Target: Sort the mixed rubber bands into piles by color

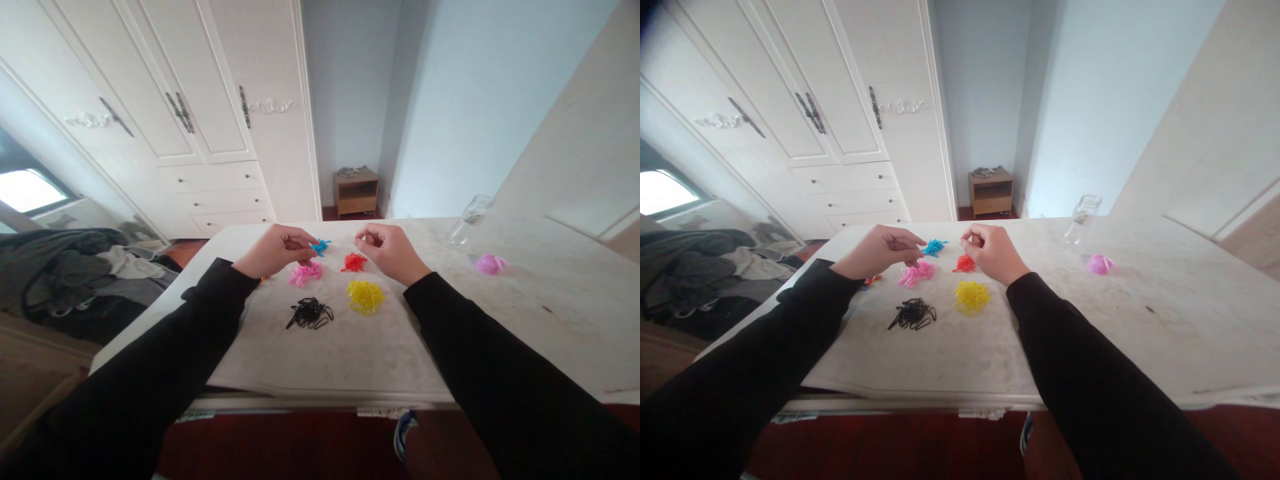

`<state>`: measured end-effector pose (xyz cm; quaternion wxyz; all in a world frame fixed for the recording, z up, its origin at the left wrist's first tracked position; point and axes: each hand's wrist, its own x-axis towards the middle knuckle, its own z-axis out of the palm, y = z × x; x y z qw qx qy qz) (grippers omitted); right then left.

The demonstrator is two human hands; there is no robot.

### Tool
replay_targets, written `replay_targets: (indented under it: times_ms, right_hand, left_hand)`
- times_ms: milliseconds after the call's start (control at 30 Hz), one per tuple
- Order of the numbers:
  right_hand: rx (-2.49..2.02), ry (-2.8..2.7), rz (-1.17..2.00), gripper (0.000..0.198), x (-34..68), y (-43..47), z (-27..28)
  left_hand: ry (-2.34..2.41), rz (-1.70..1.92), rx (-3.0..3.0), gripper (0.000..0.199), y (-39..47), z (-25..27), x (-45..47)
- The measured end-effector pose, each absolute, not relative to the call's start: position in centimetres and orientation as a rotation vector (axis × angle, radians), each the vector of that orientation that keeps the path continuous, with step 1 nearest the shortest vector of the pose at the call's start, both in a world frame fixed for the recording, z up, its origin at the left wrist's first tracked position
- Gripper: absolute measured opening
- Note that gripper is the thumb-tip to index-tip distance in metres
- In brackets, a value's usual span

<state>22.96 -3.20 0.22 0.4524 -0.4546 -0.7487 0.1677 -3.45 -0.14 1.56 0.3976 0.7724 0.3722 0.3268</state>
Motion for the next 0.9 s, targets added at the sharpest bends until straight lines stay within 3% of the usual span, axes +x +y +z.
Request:
replay_targets:
  times_ms: [267, 900]
  right_hand:
    - [-0.952, -1.970, 0.690, 0.029, 22.1, -3.7, -0.1]
    - [-0.917, -2.062, 0.589, 0.015, 21.5, -3.9, 0.0]
  left_hand:
    - [0.700, 0.837, 1.722, 0.041, -1.5, -0.1, -1.0]
    - [0.660, 0.729, 1.595, 0.045, -2.1, -0.1, -0.4]
